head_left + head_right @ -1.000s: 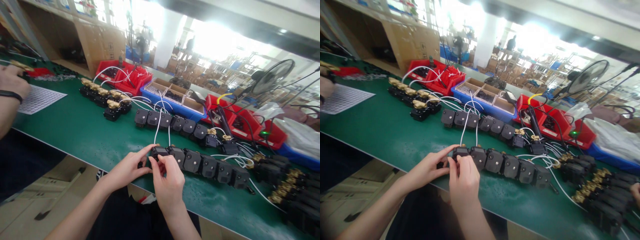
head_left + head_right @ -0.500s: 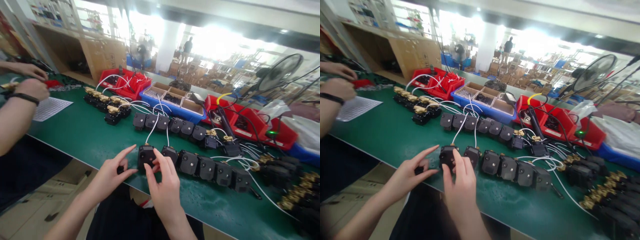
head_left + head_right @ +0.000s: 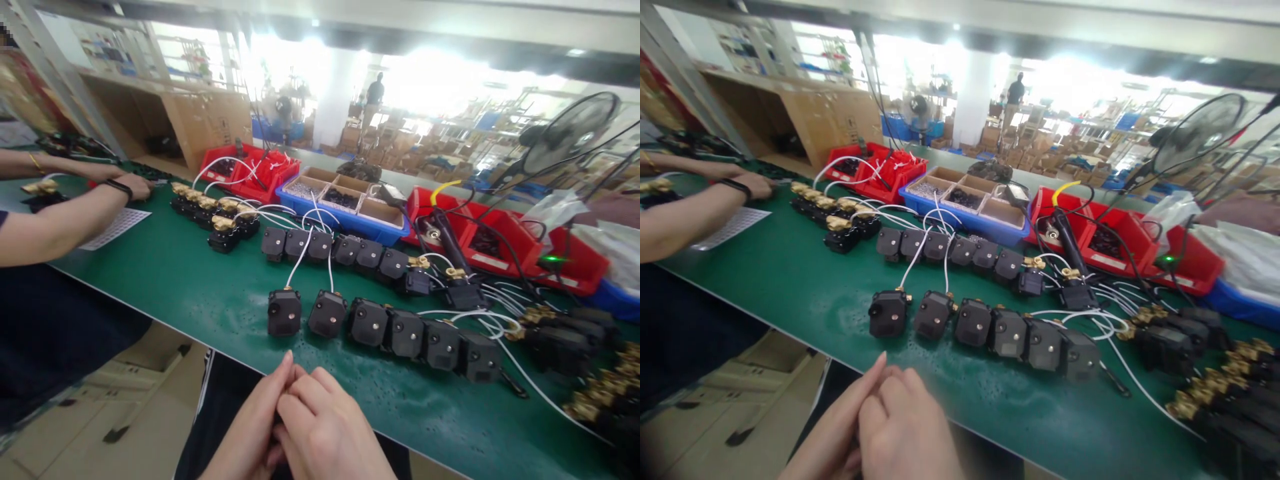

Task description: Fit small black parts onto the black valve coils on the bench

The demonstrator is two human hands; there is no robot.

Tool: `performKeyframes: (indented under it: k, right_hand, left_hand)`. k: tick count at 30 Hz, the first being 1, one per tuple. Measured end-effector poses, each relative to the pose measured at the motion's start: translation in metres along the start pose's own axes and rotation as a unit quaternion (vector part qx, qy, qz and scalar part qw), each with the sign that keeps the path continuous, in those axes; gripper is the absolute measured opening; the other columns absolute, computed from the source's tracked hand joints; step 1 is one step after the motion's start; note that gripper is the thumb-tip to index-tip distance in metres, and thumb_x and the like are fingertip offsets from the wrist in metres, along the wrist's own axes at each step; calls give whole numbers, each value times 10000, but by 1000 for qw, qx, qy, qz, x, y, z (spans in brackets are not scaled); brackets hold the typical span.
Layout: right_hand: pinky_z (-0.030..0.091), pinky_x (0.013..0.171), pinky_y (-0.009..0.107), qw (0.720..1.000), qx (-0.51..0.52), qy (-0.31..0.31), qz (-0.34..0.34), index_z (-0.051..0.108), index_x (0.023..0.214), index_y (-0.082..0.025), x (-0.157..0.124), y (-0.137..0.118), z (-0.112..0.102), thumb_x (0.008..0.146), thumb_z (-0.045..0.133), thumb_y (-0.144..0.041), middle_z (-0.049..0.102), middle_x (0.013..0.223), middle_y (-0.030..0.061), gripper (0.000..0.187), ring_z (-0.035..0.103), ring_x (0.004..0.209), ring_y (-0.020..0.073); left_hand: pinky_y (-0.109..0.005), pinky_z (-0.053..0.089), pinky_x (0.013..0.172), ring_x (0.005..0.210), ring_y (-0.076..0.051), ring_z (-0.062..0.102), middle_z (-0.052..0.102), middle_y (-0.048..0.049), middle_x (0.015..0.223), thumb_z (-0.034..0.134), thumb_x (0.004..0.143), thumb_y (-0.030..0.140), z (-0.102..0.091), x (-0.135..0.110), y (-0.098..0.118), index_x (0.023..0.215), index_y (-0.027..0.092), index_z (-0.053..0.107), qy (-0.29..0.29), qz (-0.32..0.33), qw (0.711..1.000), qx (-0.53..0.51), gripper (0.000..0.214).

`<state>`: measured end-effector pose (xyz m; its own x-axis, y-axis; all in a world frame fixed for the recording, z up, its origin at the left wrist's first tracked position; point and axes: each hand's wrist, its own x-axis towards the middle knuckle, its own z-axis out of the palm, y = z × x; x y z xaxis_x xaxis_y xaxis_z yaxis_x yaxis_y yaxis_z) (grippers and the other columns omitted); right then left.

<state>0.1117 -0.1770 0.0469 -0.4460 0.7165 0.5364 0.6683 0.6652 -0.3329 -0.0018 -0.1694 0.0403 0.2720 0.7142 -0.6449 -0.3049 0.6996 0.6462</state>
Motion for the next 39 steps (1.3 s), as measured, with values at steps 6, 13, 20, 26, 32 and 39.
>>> performKeyframes:
  k: [6,13,20,26,32,39]
  right_hand:
    - [546,636,307,990,104,95,14,638,951,-143,5,2,-17,898,516,-70,673,840,45,152,593,725,176]
    - [594,676,215,951,156,213,161,671,1068,-248,-12,24,-41,873,640,-63,664,977,47,271,677,806,137]
    - [581,637,176,936,139,213,245,676,1015,-209,-22,48,-37,871,646,-86,656,931,24,192,671,708,101]
    - [565,754,232,960,6,226,166,667,1027,-172,9,47,-20,898,615,-81,661,929,44,165,646,821,129]
    - [562,768,302,971,-54,180,145,661,1039,-139,29,55,-9,930,582,-106,640,922,77,138,625,848,173]
    - [550,712,253,965,-74,201,148,645,1040,-135,26,57,-8,931,607,-104,629,880,62,119,625,789,148]
  left_hand:
    - [-135,124,387,472,-32,357,451,64,575,891,399,685,18,2,14,729,153,608,-22,-29,994,-99,687]
    - [-223,154,429,422,-59,224,319,72,439,673,751,674,12,0,56,559,172,548,-78,159,963,202,553]
    - [-240,349,578,593,-144,502,612,21,659,565,877,383,15,44,175,1161,200,718,-108,366,649,658,371]
    - [-204,324,500,520,-109,458,481,72,578,730,760,269,40,104,200,1247,198,695,-347,226,536,736,494]
    - [-203,340,480,500,-112,478,519,64,558,773,759,348,45,126,195,1249,138,688,-443,194,567,667,540]
    - [-212,329,487,506,-113,474,517,55,546,793,742,377,43,132,188,1142,142,746,-447,216,585,642,466]
